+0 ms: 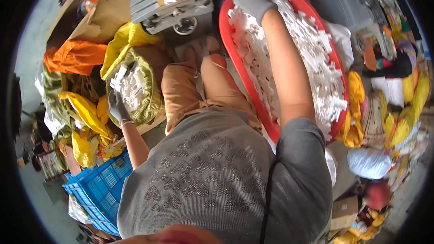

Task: Operating a small industrial machine to join plastic components and subsequently bagging the finished products.

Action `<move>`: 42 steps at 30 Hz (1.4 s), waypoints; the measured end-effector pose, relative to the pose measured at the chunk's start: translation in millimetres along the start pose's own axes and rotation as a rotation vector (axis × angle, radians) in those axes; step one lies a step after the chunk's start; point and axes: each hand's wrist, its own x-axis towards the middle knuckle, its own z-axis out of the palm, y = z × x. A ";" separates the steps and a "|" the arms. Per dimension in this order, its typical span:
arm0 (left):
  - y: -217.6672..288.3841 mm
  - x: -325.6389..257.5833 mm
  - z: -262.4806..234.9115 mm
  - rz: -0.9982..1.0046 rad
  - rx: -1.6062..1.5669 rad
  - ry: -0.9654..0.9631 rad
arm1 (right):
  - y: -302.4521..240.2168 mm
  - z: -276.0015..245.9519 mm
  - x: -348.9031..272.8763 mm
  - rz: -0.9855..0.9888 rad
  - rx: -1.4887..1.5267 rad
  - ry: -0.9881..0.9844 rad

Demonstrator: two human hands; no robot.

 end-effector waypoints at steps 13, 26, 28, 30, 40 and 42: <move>0.3 -30.0 10.7 0.058 0.129 -0.403 | 191.1 34.3 -291.7 1.124 -0.890 -0.226; 32.4 -36.7 31.2 0.066 0.072 -0.579 | 182.3 -45.7 -291.5 0.806 -0.741 -0.195; 30.0 -34.7 38.7 0.117 0.103 -0.592 | 198.8 -43.4 -283.5 0.806 -0.757 -0.226; 39.8 -34.7 45.0 0.212 0.171 -0.612 | 225.1 -38.8 -286.6 0.889 -0.749 -0.286; 62.1 -42.4 3.0 0.127 0.103 -0.480 | 238.2 -52.5 -299.0 0.654 -0.746 -0.763; 74.0 -38.2 7.3 0.129 0.107 -0.443 | 213.7 -51.9 -305.0 0.790 -0.600 -0.867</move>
